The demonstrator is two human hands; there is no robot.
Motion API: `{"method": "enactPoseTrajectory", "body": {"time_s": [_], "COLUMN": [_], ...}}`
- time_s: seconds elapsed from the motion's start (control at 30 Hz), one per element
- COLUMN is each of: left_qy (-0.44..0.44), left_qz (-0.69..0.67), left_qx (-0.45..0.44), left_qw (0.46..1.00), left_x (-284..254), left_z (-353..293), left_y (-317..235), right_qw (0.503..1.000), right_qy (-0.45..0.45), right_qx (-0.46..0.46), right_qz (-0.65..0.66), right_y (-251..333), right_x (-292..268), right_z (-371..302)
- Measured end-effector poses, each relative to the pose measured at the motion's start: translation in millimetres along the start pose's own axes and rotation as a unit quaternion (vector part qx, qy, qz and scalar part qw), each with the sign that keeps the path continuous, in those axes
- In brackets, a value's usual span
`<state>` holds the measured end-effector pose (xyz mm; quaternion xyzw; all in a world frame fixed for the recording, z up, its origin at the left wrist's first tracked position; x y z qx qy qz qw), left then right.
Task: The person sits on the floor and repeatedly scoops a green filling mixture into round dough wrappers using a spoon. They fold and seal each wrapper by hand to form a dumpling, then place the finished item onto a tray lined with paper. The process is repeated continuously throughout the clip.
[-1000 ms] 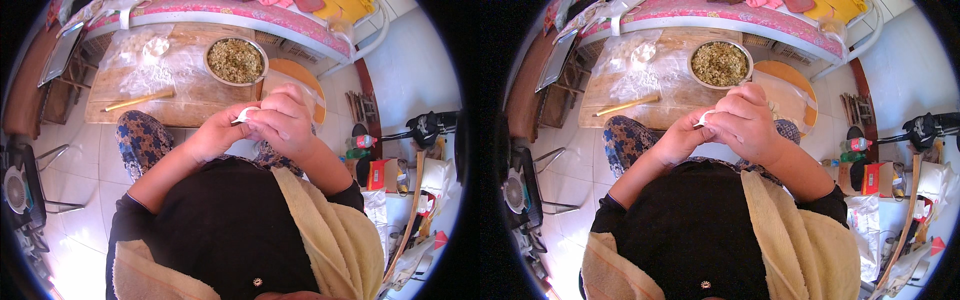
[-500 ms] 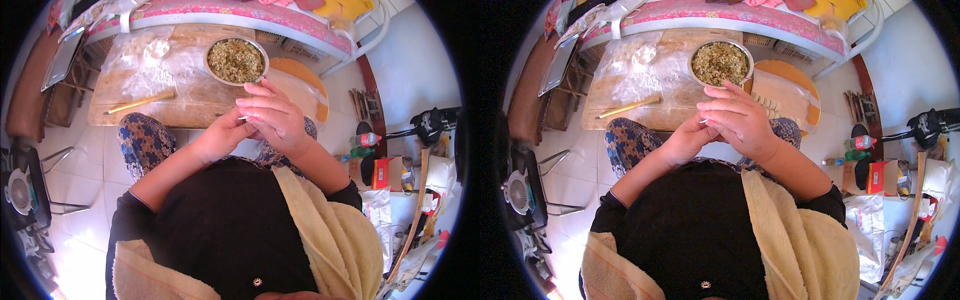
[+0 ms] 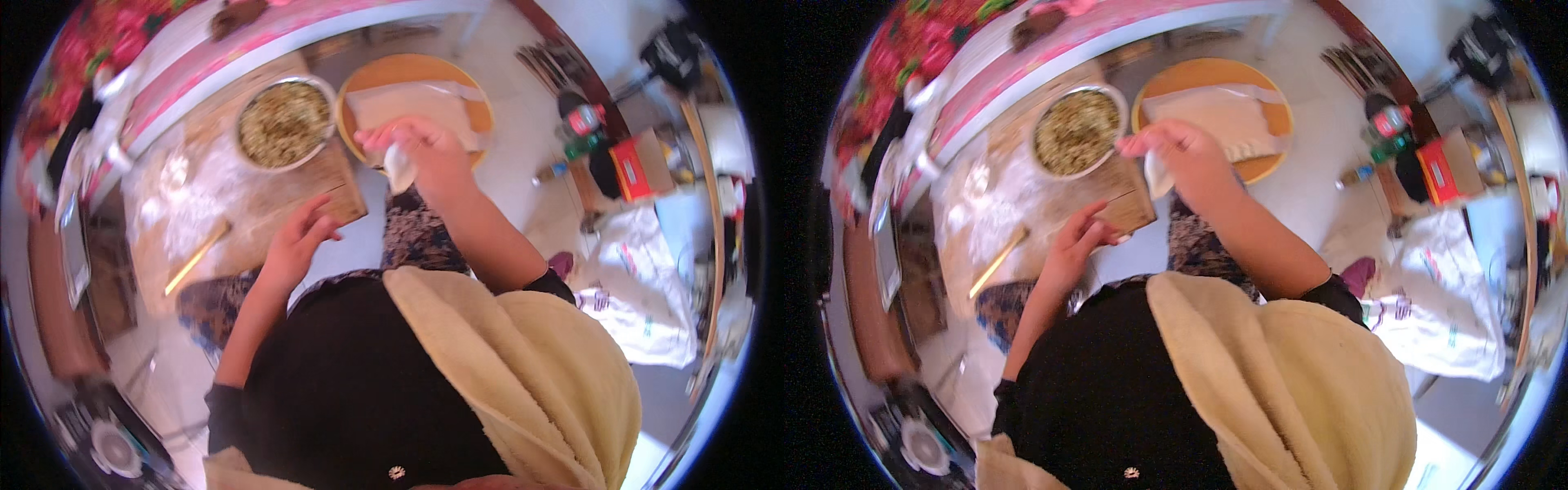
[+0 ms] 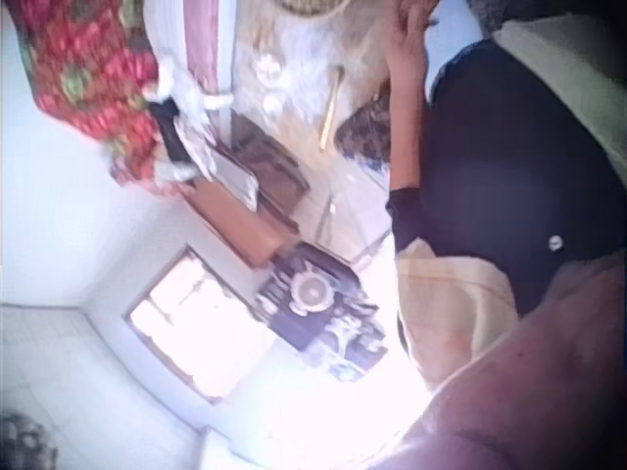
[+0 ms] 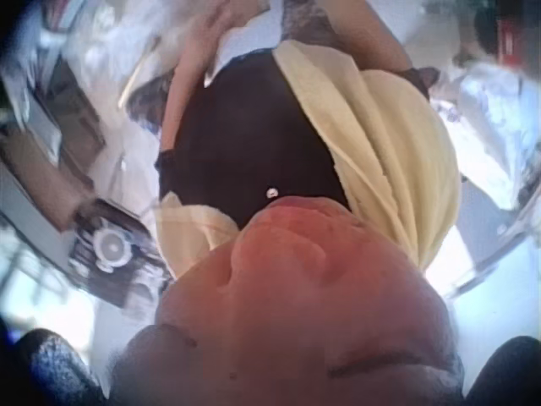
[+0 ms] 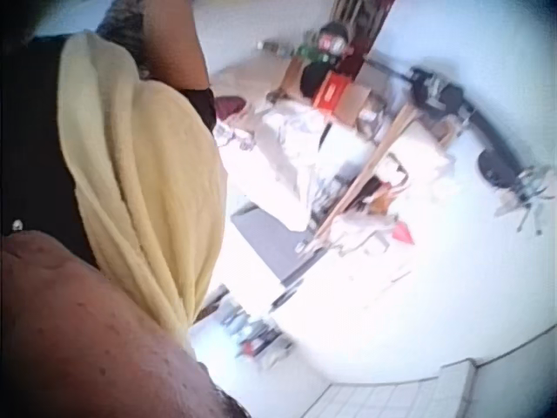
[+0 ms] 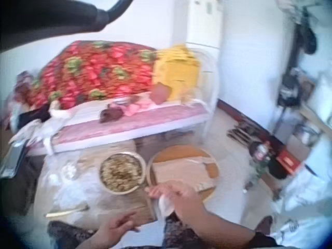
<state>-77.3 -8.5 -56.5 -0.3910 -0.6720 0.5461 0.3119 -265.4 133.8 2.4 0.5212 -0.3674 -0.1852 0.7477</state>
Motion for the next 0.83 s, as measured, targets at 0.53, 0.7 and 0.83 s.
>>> {"method": "enactPoseTrajectory", "body": {"time_s": [0.53,0.7,0.83], "left_qy": [-0.042,-0.010,-0.016], "left_qz": [0.569,0.555,0.560], "left_qx": [0.281,0.294,0.283], "left_qw": [0.772,0.778,0.779], "left_x": [-19.1,-22.4,-26.1], "left_z": [112.0,121.9,119.8], "left_y": [151.9,150.6,155.6], "right_qw": [0.862,0.787,0.779], "right_qy": [-0.274,-0.165,-0.087], "right_qx": [0.376,0.180,0.234], "right_qz": [-0.203,-0.566,-0.576], "right_y": [-208.6,-289.4,-285.5], "right_x": [-311.1,-314.7,-295.6], "right_z": [65.8,130.4,152.1]}}
Point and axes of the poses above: each hand's wrist, its own z-axis towards the middle knuckle, its own x-axis out of the palm, y = z × x, the point moved 2 cm from there along z, towards the middle knuckle, and after that the axes turned 11 degrees about -y, right-handed, at the moved point
